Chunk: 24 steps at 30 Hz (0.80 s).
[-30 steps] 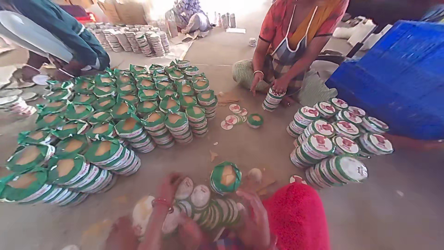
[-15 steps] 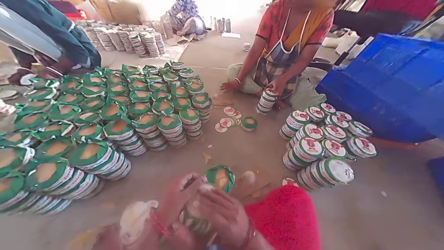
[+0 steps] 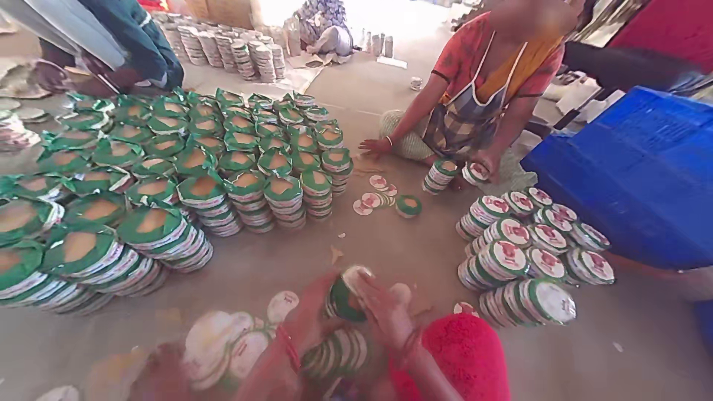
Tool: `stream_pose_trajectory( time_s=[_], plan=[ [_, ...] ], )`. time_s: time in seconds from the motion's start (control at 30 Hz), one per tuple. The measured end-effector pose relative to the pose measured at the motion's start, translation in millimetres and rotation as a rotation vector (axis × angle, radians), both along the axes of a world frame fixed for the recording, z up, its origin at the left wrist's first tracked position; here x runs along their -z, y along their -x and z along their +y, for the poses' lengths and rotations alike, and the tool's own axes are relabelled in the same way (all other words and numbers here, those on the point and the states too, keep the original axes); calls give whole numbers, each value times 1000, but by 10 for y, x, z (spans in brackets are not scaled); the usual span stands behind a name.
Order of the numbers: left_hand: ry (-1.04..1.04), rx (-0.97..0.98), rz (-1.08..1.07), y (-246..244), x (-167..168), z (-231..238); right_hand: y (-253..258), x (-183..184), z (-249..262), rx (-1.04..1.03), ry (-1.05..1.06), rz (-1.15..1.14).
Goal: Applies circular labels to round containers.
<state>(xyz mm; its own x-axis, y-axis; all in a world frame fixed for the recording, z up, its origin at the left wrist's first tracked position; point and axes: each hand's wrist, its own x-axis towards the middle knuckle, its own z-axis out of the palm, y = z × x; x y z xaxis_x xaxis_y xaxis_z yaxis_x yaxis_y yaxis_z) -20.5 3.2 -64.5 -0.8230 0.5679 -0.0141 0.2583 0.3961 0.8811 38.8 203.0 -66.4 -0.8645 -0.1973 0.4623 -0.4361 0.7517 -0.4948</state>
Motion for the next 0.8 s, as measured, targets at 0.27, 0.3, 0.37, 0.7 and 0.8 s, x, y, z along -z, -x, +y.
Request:
stream_pose_trajectory(
  time_s=[0.27, 0.3, 0.37, 0.7, 0.8],
  plan=[
    [10, 36, 4, 47, 24, 13, -12, 85, 104, -115, -124, 21],
    [16, 35, -3, 45, 26, 15, -15, 94, 120, -133, -130, 18],
    [41, 27, -39, 38, -3, 28, -25, 109, 147, -160, -147, 7],
    [27, 52, -1, 56, -7, 55, -19, 200, 221, -225, -203, 20],
    [20, 46, -9, 54, -5, 51, -12, 232, 218, -222, -13, 18]
  ],
)
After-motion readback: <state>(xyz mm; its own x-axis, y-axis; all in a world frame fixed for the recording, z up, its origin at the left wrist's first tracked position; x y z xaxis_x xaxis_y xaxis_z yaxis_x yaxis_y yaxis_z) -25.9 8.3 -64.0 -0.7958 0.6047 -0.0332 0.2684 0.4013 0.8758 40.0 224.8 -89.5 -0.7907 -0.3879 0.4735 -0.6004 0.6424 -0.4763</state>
